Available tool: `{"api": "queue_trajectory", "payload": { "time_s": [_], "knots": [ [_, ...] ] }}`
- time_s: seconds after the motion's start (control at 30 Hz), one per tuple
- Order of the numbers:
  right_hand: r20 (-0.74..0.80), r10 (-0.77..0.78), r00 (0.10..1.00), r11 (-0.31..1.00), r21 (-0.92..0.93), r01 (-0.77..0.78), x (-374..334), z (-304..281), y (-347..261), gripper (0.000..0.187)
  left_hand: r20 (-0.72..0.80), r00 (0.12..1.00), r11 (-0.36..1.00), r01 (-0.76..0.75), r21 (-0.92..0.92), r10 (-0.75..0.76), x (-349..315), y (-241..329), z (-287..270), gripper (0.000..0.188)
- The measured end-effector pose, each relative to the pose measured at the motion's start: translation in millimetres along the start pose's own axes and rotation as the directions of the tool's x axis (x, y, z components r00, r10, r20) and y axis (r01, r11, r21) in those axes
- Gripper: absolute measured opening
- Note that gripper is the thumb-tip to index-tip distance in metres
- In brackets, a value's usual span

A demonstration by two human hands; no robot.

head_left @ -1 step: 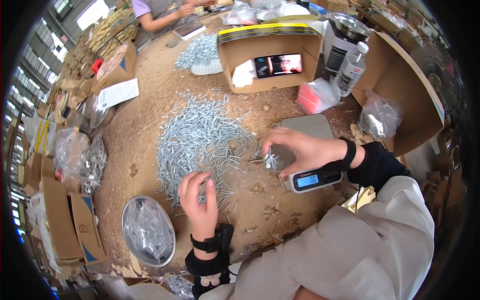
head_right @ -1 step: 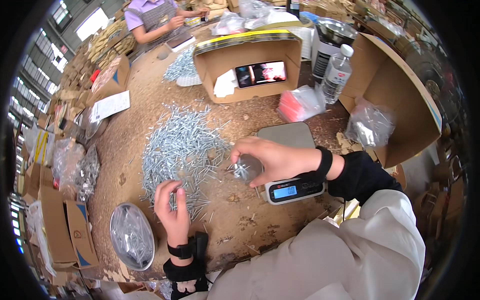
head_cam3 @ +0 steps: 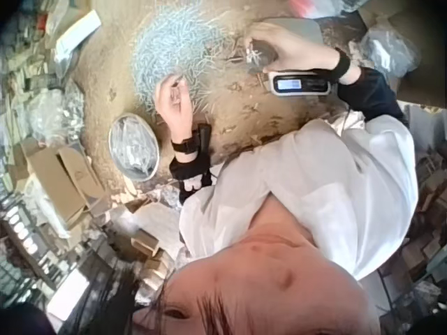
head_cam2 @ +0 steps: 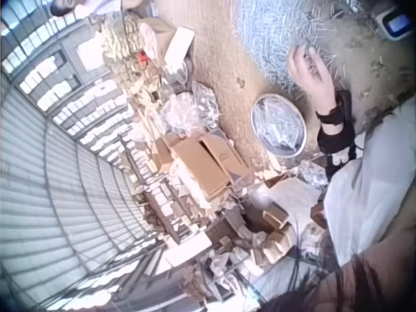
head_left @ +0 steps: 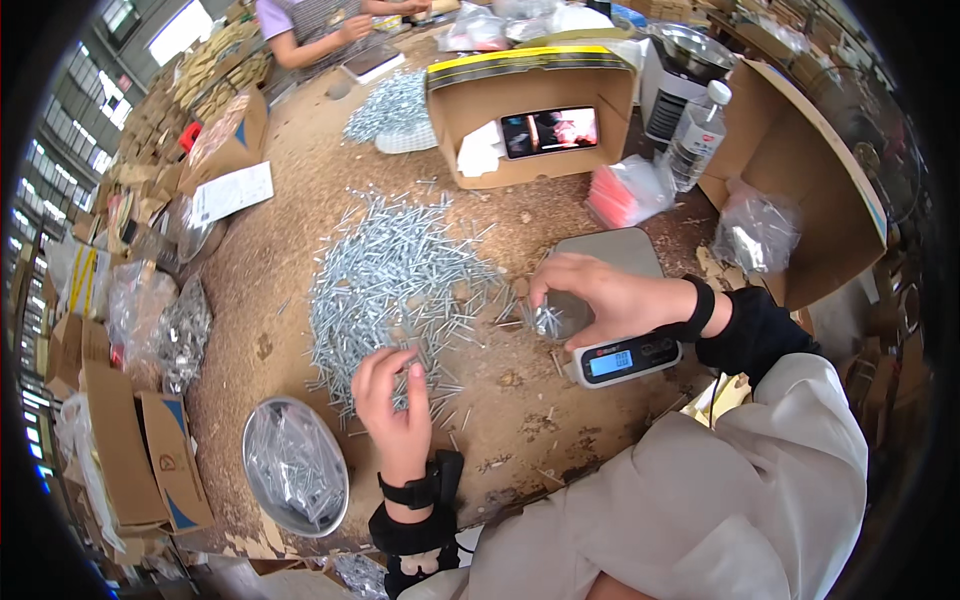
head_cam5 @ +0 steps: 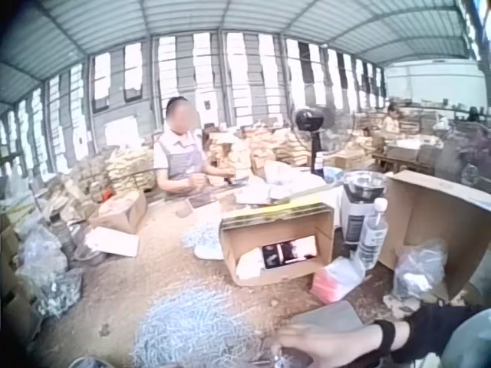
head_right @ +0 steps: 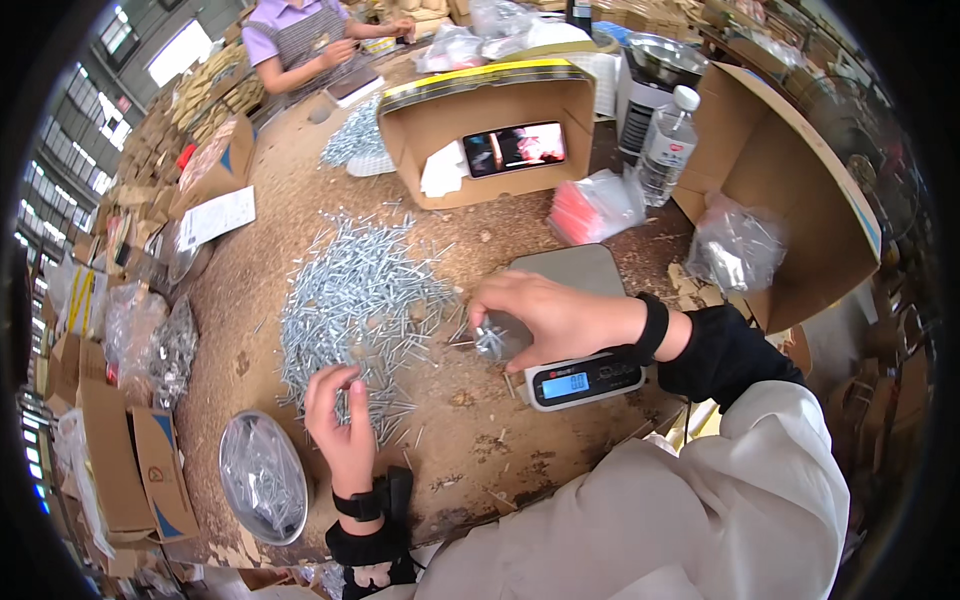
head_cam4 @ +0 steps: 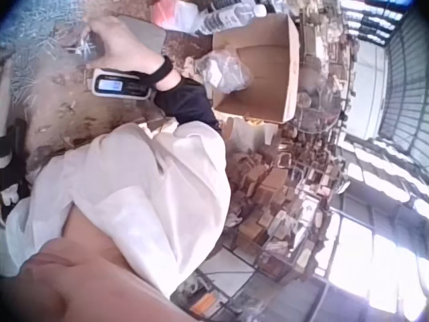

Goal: The person repeatedly scoops nails from a pile on the table, places them on a digital scale, and then transfers them into small plastic bags. This process is repeated multiple times throughout the video. A smartphone playing a video is visible on the table.

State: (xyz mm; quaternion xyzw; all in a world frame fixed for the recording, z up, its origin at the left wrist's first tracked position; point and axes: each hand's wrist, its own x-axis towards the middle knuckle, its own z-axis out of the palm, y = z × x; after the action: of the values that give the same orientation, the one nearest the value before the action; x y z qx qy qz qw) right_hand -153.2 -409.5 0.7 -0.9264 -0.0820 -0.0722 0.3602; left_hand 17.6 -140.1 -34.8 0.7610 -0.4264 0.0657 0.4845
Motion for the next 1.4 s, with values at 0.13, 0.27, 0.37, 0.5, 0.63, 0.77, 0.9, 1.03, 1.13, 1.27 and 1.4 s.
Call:
{"api": "queue_trajectory", "payload": {
  "time_s": [0.13, 0.27, 0.37, 0.5, 0.63, 0.77, 0.9, 1.03, 1.13, 1.27, 1.4],
  "knots": [
    [0.039, 0.093, 0.995, 0.984, -0.155, -0.086, -33.2, -7.1, 12.5, 0.073, 0.043, 0.999, 0.998, 0.0, 0.055, -0.003, 1.0, -0.5, 2.5, 0.01],
    [-0.038, 0.12, 0.992, 0.988, -0.095, -0.123, -49.1, -39.4, 9.0, 0.07, 0.093, 0.994, 0.986, 0.05, 0.156, -0.065, 1.9, -4.2, 0.8, 0.011],
    [-0.123, 0.246, 0.961, 0.969, 0.022, -0.246, -60.9, -76.1, 31.3, 0.047, 0.148, 0.981, 0.972, 0.095, 0.215, -0.128, 4.1, 4.3, -6.0, 0.012],
    [-0.39, 0.416, 0.821, 0.908, 0.132, -0.398, -87.0, -97.0, 103.6, 0.019, 0.209, 0.976, 0.949, -0.003, 0.316, -0.067, 14.0, 23.8, -5.3, 0.016],
    [-0.558, 0.343, 0.756, 0.882, -0.085, -0.463, -109.2, -79.9, 151.9, 0.024, 0.297, 0.945, 0.862, -0.037, 0.506, -0.134, 23.4, 45.6, 5.0, 0.028],
    [-0.495, 0.193, 0.847, 0.793, -0.43, -0.432, -112.7, -57.9, 159.9, 0.029, 0.334, 0.923, 0.729, -0.096, 0.678, -0.19, 24.4, 27.8, 23.2, 0.042],
    [-0.47, 0.271, 0.84, 0.807, -0.366, -0.464, -111.5, -62.8, 153.3, 0.031, 0.375, 0.888, 0.721, -0.074, 0.689, -0.266, 24.8, 16.4, 40.9, 0.044],
    [-0.498, 0.291, 0.817, 0.825, -0.302, -0.478, -109.7, -69.0, 148.0, 0.023, 0.309, 0.904, 0.71, -0.01, 0.704, -0.295, 23.4, -4.8, 53.0, 0.035],
    [-0.557, 0.233, 0.797, 0.832, -0.31, -0.46, -109.0, -66.2, 148.9, 0.017, 0.309, 0.892, 0.692, 0.007, 0.722, -0.331, 25.9, -13.0, 53.9, 0.027],
    [-0.529, 0.251, 0.811, 0.84, -0.297, -0.454, -108.3, -67.2, 151.1, 0.019, 0.355, 0.902, 0.665, -0.11, 0.739, -0.246, 21.8, -16.1, 56.0, 0.017],
    [-0.533, 0.279, 0.799, 0.846, -0.257, -0.467, -109.7, -68.4, 149.7, 0.019, 0.418, 0.892, 0.686, -0.195, 0.701, -0.174, 25.0, -12.4, 53.4, 0.012]
  ]
}}
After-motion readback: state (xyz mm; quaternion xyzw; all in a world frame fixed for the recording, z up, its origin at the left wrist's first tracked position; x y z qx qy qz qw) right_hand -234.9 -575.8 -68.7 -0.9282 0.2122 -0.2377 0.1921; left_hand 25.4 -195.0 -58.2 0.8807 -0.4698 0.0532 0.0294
